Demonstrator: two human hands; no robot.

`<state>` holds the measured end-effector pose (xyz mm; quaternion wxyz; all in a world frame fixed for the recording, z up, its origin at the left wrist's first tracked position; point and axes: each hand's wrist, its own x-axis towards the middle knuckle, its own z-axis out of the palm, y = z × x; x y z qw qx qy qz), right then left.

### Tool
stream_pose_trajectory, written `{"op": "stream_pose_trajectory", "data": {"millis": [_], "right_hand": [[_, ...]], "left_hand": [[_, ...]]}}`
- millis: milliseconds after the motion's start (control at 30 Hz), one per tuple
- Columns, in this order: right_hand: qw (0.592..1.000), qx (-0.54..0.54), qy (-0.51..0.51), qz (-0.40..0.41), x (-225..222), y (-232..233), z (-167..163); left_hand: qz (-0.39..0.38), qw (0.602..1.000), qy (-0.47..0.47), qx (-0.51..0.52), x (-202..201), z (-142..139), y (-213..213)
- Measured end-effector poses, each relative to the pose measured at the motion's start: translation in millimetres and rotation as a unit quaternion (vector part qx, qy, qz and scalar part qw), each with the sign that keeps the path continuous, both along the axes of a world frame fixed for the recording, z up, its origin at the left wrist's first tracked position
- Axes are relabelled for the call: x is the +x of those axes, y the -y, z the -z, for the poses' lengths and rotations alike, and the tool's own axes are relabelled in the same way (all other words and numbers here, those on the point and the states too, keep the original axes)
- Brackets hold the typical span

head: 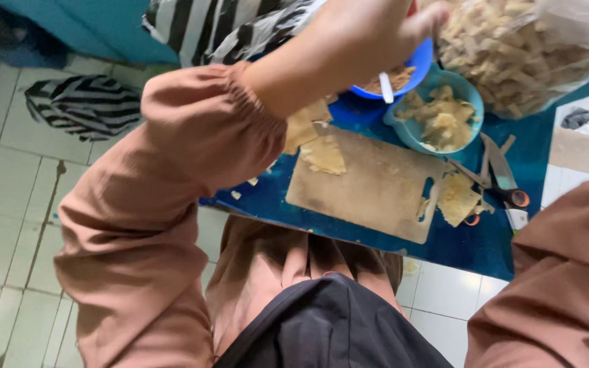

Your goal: The person sits on the floor at a low table folding thin square pastry sheets. They pick up a sheet, spoon brown filling from a blue bowl onto it, fold the sheet over the filling, and set the folded piece on a cutting board, repeating with more sheets.

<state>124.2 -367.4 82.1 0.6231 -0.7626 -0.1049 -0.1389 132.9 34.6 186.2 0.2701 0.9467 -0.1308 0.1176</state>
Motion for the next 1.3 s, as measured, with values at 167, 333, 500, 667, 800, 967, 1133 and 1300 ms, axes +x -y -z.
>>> {"op": "stream_pose_trajectory", "data": {"millis": [167, 333, 500, 667, 800, 967, 1133, 1300], "right_hand": [[0.972, -0.167, 0.160, -0.033, -86, -48, -38], [0.887, -0.341, 0.174, -0.259, -93, -165, -18], [0.766, -0.501, 0.299, -0.270, -92, -220, 21], [0.726, -0.543, 0.313, -0.282, -81, -221, 18], [0.720, -0.556, 0.290, -0.298, -91, -196, 10], [0.799, -0.471, 0.251, -0.279, -100, -173, -1], [0.878, -0.420, 0.208, -0.096, -60, -178, -19], [0.852, -0.498, 0.162, -0.012, 5, -216, -8]], "left_hand": [[0.023, 0.995, 0.012, -0.098, -134, 33, -24], [-0.065, 0.984, -0.015, -0.168, -184, 89, -21], [-0.129, 0.964, 0.031, -0.230, -168, 138, -7], [-0.149, 0.970, 0.084, -0.173, -157, 160, -3], [-0.154, 0.983, 0.058, -0.075, -164, 158, 15], [-0.172, 0.984, 0.019, -0.050, -171, 157, 34], [-0.160, 0.987, 0.008, -0.004, -166, 161, 41], [-0.142, 0.987, 0.011, -0.077, -160, 158, 46]]}}
